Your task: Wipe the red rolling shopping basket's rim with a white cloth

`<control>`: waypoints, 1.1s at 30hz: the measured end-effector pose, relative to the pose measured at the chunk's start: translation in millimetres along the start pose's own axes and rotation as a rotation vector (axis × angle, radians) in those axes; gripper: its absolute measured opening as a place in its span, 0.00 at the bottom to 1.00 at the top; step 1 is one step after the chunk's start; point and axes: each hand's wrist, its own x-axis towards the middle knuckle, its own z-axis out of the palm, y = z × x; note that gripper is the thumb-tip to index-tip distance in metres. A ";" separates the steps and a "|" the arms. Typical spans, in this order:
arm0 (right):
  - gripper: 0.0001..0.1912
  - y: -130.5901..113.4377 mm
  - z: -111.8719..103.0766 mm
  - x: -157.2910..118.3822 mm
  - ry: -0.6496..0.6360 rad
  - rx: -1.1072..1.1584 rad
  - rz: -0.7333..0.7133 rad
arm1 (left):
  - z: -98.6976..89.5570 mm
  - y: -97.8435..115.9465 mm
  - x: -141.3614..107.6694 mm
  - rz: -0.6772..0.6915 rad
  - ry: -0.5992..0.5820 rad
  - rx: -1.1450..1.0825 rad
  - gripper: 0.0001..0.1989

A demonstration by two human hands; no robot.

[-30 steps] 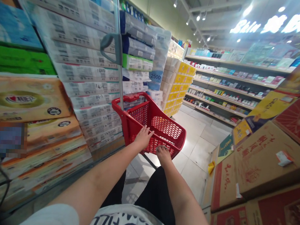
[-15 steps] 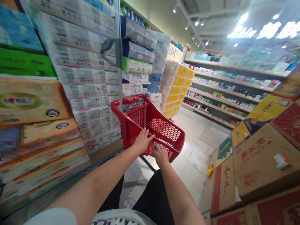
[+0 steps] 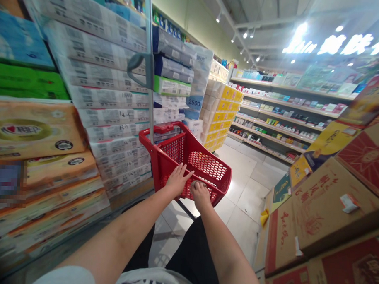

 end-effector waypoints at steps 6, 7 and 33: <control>0.13 -4.1 -0.9 3.0 -0.030 0.051 0.017 | 15.1 10.6 -1.8 0.034 0.048 0.031 0.31; 0.12 -4.0 -0.6 3.4 -0.044 0.053 0.014 | 16.9 13.3 -2.2 0.048 0.053 0.032 0.31; 0.11 15.0 3.9 -21.3 -0.091 0.039 0.103 | 12.3 26.4 4.3 0.076 -0.046 0.049 0.34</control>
